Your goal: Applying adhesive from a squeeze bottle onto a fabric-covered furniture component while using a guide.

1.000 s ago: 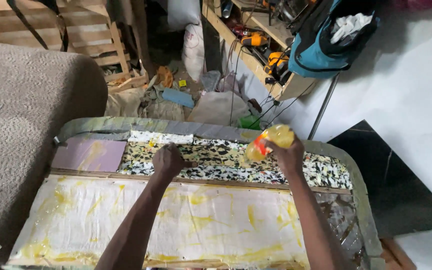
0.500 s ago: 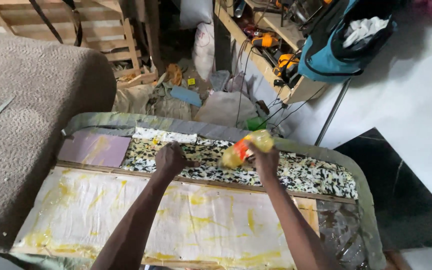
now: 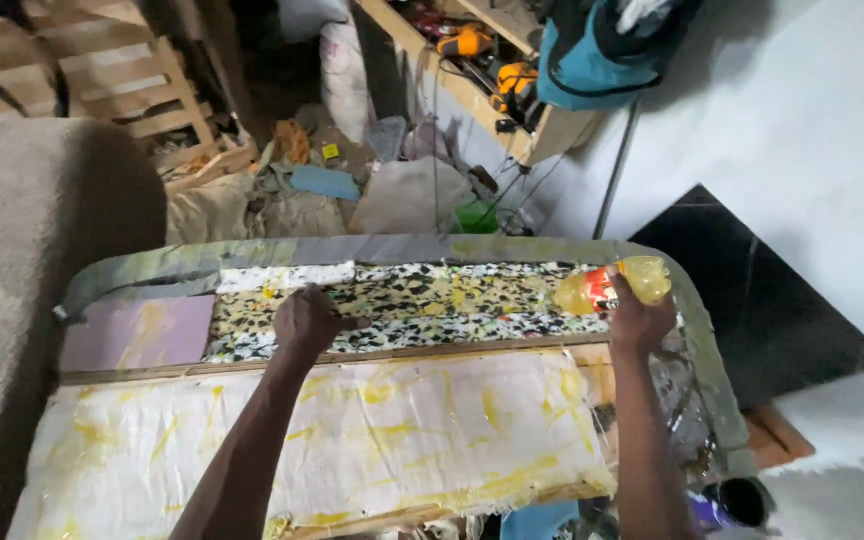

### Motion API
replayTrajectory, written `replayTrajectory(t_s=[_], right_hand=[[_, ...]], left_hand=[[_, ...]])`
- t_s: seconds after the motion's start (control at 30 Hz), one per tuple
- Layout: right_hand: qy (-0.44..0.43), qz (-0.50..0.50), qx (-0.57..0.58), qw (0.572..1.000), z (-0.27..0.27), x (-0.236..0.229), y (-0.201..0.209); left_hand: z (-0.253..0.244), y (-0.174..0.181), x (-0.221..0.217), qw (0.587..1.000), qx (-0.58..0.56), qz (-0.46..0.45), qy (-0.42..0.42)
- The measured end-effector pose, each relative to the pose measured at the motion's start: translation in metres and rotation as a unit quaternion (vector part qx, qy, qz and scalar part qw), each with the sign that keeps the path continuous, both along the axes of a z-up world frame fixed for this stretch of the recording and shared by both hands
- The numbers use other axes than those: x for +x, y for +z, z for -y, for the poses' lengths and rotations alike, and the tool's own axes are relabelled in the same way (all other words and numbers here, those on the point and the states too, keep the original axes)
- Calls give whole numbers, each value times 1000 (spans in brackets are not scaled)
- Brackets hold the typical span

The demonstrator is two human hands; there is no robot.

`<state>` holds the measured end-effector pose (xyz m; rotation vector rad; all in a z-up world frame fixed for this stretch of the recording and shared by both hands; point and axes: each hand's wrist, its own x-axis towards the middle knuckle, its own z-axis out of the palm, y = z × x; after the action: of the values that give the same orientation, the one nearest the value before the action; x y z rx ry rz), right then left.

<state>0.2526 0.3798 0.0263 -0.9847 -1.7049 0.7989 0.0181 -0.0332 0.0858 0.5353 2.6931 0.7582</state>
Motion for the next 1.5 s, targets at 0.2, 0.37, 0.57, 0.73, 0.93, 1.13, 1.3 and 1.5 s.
replayTrajectory(t_s=[0.2, 0.37, 0.57, 0.73, 0.93, 1.13, 1.3, 1.5], right_hand=[[28, 41, -132, 990, 18, 20, 29], [-153, -188, -64, 968, -70, 44, -18], [-146, -239, -120, 952, -100, 57, -15], [-168, -249, -241, 923, -75, 19, 9], [-147, -183, -143, 962, -91, 19, 7], [-21, -121, -133, 983, -116, 36, -17], [-135, -144, -65, 978, -133, 108, 1], [-109, -156, -121, 974, -93, 103, -11]], left_hand=[[-9, -12, -11, 996, -73, -42, 33], [-13, -8, -8, 996, -79, -11, 33], [-14, -34, -14, 993, -102, -40, 50], [-21, -20, -9, 990, -127, -40, 56], [-19, -26, -6, 983, -166, -48, 63], [-26, -5, 5, 991, -111, -33, 63], [-24, -12, -1, 997, -37, -34, 57], [-18, -35, -12, 995, -72, -2, 76]])
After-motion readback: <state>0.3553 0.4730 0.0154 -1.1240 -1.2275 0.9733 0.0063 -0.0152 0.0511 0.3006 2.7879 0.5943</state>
